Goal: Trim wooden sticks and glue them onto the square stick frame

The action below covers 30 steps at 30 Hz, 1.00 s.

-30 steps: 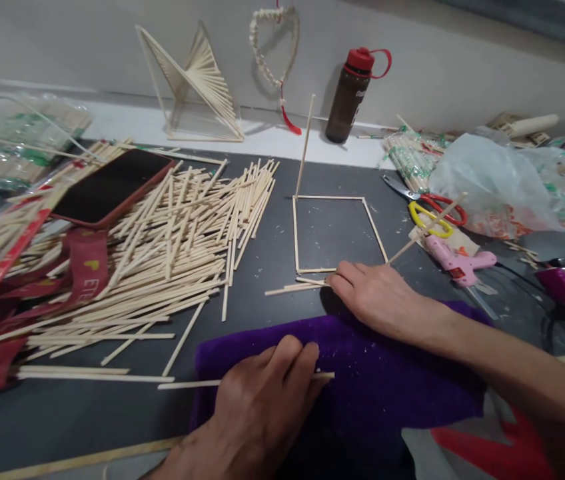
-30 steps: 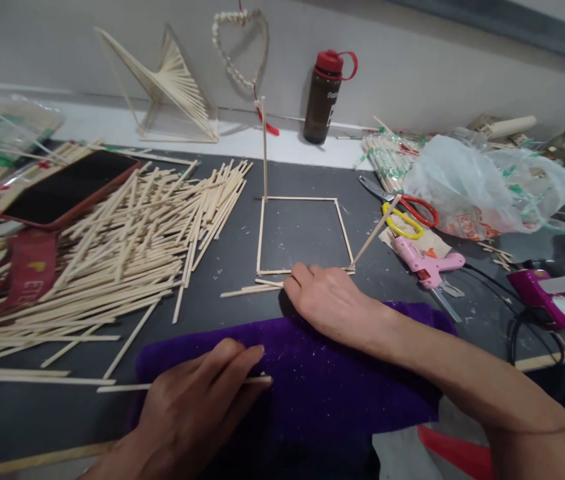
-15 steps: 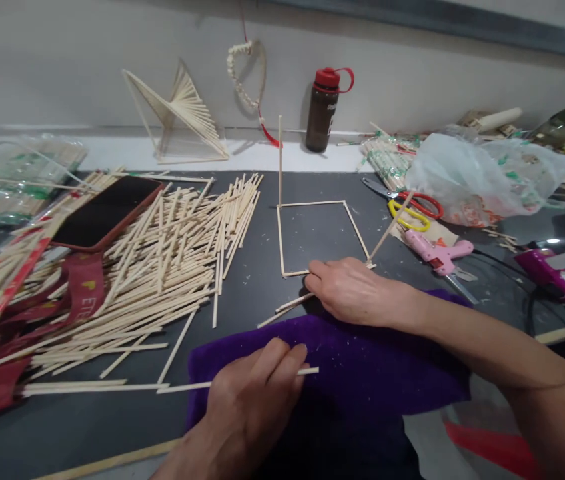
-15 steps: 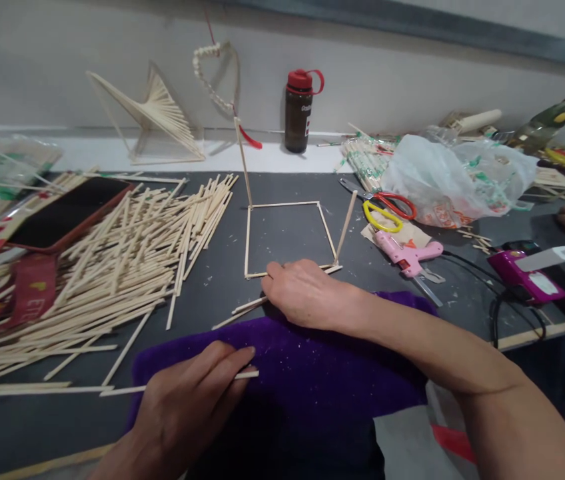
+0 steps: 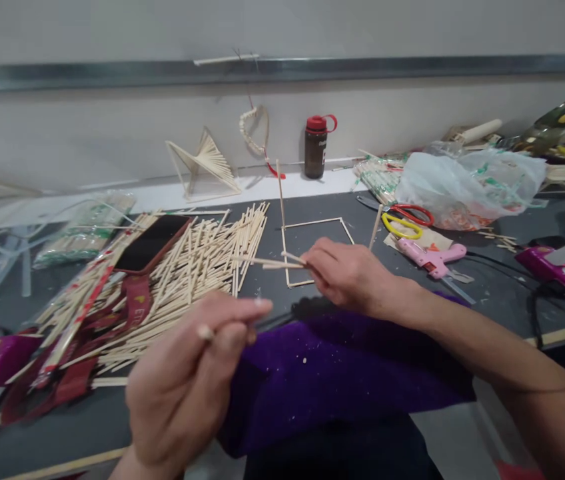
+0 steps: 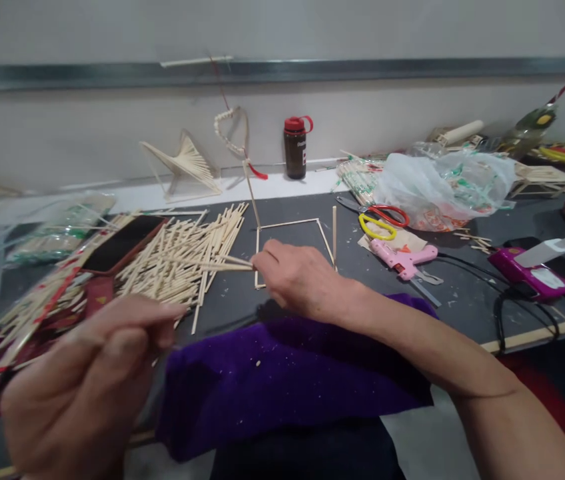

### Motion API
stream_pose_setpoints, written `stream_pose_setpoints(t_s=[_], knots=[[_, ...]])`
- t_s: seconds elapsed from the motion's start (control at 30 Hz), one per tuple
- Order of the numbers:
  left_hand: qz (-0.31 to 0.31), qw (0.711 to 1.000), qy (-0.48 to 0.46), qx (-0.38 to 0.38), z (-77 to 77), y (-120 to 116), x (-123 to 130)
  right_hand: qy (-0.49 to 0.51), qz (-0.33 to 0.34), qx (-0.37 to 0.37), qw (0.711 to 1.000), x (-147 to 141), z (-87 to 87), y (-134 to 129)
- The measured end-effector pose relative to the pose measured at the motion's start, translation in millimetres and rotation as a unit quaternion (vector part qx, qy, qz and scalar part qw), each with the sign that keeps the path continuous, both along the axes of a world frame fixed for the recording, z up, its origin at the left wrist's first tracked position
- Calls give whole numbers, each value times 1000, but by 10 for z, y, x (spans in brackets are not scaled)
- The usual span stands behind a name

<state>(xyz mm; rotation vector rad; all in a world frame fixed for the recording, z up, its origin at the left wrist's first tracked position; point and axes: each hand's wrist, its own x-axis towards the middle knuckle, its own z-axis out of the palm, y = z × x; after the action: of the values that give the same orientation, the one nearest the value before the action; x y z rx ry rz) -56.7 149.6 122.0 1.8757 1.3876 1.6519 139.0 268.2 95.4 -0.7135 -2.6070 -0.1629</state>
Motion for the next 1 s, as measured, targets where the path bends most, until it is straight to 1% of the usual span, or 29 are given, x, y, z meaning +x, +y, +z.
stream_pose_setpoints(t_s=[0.03, 0.07, 0.1, 0.13, 0.17, 0.2, 0.3, 0.4, 0.43, 0.5, 0.63, 0.73, 0.83, 1.0], knots=[[12, 997, -83, -1, 64, 84, 30, 51, 8, 2, 999, -3, 63, 10], [11, 986, -167, -10, 115, 184, 57, 106, 20, -1, 994, -8, 126, 17], [-47, 974, -217, -42, 152, 298, 77, 161, 33, -11, 986, -16, 187, 21], [-77, 959, -269, -42, 177, 419, 91, 211, 46, -25, 976, -26, 241, 21], [-109, 945, -305, -52, 187, 540, 102, 254, 57, -42, 965, -38, 288, 18], [-126, 936, -322, -63, 186, 655, 110, 289, 65, -63, 953, -49, 323, 12], [-155, 923, -346, -62, 120, 905, 150, 353, 66, -152, 921, -75, 355, -2], [-180, 915, -355, -72, 0, 980, 221, 386, 57, -249, 887, -79, 286, 11], [-185, 913, -356, -74, -47, 978, 245, 387, 57, -271, 879, -78, 242, 26], [-185, 913, -357, -77, -150, 965, 280, 376, 60, -301, 874, -73, 130, 71], [-194, 916, -324, -138, -361, 985, 259, 318, 65, -336, 884, -75, -136, 186], [-189, 924, -291, -159, -477, 1022, 183, 264, 49, -338, 902, -91, -269, 233], [-158, 941, -247, -170, -542, 1015, 109, 222, 40, -340, 913, -110, -308, 216], [-105, 968, -158, -165, -619, 922, 50, 212, 55, -346, 912, -143, -337, 134]])
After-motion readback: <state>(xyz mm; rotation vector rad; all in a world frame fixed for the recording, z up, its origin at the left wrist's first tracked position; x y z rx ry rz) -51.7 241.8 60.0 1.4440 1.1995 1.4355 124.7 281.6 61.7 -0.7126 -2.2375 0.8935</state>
